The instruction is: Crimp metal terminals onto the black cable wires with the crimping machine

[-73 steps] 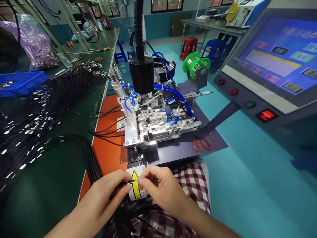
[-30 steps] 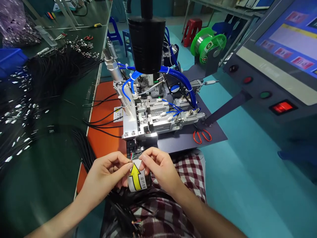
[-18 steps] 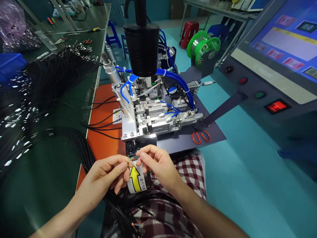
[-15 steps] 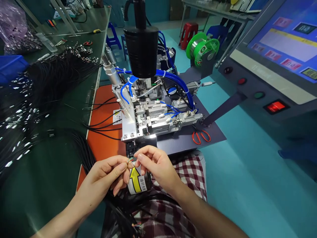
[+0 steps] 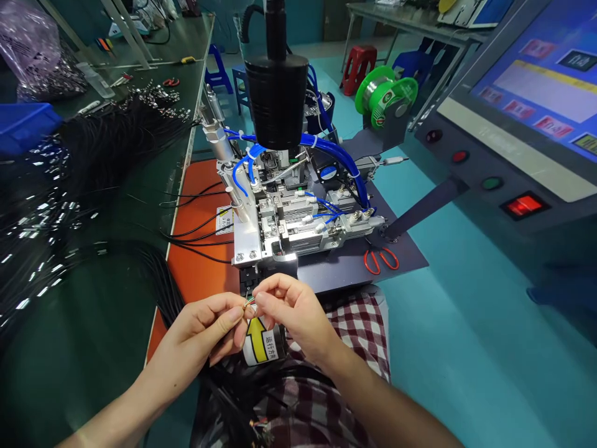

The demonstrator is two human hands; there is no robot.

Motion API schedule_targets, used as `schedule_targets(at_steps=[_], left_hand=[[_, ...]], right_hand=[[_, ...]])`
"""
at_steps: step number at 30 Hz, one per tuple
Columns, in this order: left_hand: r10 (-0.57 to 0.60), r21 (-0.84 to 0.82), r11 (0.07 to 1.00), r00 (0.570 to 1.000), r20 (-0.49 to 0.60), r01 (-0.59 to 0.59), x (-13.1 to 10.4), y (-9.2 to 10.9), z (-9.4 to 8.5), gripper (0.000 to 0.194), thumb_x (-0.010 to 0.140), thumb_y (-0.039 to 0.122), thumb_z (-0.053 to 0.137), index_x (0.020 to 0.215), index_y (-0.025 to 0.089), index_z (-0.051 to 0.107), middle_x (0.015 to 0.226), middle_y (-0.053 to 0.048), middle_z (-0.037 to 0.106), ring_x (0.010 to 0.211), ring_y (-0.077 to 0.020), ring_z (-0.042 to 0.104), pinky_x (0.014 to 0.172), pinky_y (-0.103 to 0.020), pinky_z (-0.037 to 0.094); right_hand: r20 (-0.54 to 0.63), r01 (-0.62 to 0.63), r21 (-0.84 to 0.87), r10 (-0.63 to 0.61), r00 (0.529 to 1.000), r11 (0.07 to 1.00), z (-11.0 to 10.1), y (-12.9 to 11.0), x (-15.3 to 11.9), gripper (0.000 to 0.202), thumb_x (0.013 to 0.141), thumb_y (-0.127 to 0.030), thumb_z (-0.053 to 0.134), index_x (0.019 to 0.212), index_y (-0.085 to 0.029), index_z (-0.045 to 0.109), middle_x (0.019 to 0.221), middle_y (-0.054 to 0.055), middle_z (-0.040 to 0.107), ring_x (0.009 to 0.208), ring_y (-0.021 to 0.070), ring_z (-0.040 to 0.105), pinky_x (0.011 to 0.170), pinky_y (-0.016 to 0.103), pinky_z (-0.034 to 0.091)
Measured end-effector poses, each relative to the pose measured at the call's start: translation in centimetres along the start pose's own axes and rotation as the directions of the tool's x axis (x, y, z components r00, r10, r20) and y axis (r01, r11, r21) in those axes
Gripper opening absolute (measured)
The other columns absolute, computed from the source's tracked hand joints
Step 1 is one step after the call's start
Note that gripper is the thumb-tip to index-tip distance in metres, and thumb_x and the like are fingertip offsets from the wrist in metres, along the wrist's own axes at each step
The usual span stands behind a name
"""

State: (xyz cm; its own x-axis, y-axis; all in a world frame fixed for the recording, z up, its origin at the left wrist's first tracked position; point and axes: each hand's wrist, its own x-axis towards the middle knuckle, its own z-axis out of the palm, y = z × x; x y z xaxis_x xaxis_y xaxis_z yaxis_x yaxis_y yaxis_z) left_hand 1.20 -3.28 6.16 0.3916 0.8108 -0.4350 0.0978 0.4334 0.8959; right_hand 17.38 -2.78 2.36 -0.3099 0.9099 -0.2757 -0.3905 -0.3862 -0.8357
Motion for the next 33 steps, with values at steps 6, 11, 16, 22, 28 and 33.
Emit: schedule_targets(at_steps=[6, 11, 16, 22, 28, 33], left_hand=[[-0.001, -0.004, 1.0, 1.0, -0.014, 0.001, 0.1, 0.0, -0.1, 0.026, 0.09, 0.037, 0.047, 0.081, 0.014, 0.055, 0.059, 0.003, 0.054, 0.038, -0.0027, 0.03, 0.038, -0.018, 0.021], [0.01, 0.022, 1.0, 1.0, -0.029, -0.009, 0.1, -0.4, 0.0, 0.028, 0.09, 0.039, 0.047, 0.079, 0.015, 0.053, 0.058, 0.004, 0.051, 0.04, -0.0031, 0.032, 0.04, -0.018, 0.023], [0.047, 0.081, 0.996, 0.996, -0.078, -0.04, 0.2, -1.3, 0.5, 0.029, 0.09, 0.04, 0.047, 0.078, 0.015, 0.052, 0.06, 0.005, 0.047, 0.044, -0.004, 0.034, 0.041, -0.018, 0.024], [0.095, 0.106, 0.991, 0.983, -0.157, -0.079, 0.2, -1.1, 1.0, 0.017, 0.087, 0.035, 0.053, 0.092, 0.018, 0.055, 0.067, 0.003, 0.055, 0.054, -0.0075, 0.049, 0.049, -0.018, 0.037], [0.001, -0.042, 0.999, 0.983, -0.181, -0.009, 0.8, -0.3, 1.5, 0.019, 0.082, 0.034, 0.061, 0.088, 0.017, 0.059, 0.053, 0.007, 0.046, 0.044, -0.0043, 0.035, 0.041, -0.015, 0.025], [-0.103, -0.154, 0.984, 0.987, -0.124, 0.084, 1.3, -0.9, 0.8, 0.024, 0.081, 0.038, 0.061, 0.093, 0.018, 0.057, 0.045, 0.008, 0.041, 0.041, -0.0049, 0.029, 0.04, -0.017, 0.019]], right_hand=[[0.0, 0.047, -0.099, -0.047, 0.999, 0.994, 0.1, -0.1, -0.2, 0.015, 0.077, -0.03, 0.067, 0.081, -0.018, 0.06, 0.064, -0.004, 0.059, 0.048, 0.0067, 0.046, 0.048, 0.021, 0.036], [-0.069, 0.22, -0.508, -0.294, 0.953, 0.833, 0.9, 0.6, -1.3, 0.011, 0.084, -0.026, 0.058, 0.078, -0.018, 0.061, 0.065, -0.001, 0.06, 0.055, 0.0108, 0.052, 0.052, 0.024, 0.042], [-0.077, 0.276, -0.684, -0.443, 0.893, 0.675, 1.3, 1.9, -1.9, 0.011, 0.084, -0.021, 0.057, 0.074, -0.018, 0.06, 0.066, 0.001, 0.06, 0.056, 0.011, 0.051, 0.054, 0.024, 0.043], [-0.125, 0.25, -0.66, -0.431, 0.894, 0.709, 1.2, 1.9, -2.0, 0.013, 0.082, -0.019, 0.057, 0.069, -0.018, 0.059, 0.061, -0.002, 0.059, 0.052, 0.0092, 0.049, 0.05, 0.022, 0.041], [-0.191, 0.121, -0.442, -0.225, 0.956, 0.889, 1.1, 1.7, -2.1, 0.017, 0.084, -0.029, 0.057, 0.071, -0.017, 0.057, 0.059, -0.004, 0.053, 0.049, 0.0082, 0.044, 0.046, 0.02, 0.037], [-0.214, 0.082, -0.42, -0.186, 0.959, 0.904, 1.4, 1.9, -1.7, 0.019, 0.083, -0.028, 0.057, 0.068, -0.016, 0.056, 0.058, -0.004, 0.05, 0.051, 0.0079, 0.04, 0.047, 0.02, 0.035]])
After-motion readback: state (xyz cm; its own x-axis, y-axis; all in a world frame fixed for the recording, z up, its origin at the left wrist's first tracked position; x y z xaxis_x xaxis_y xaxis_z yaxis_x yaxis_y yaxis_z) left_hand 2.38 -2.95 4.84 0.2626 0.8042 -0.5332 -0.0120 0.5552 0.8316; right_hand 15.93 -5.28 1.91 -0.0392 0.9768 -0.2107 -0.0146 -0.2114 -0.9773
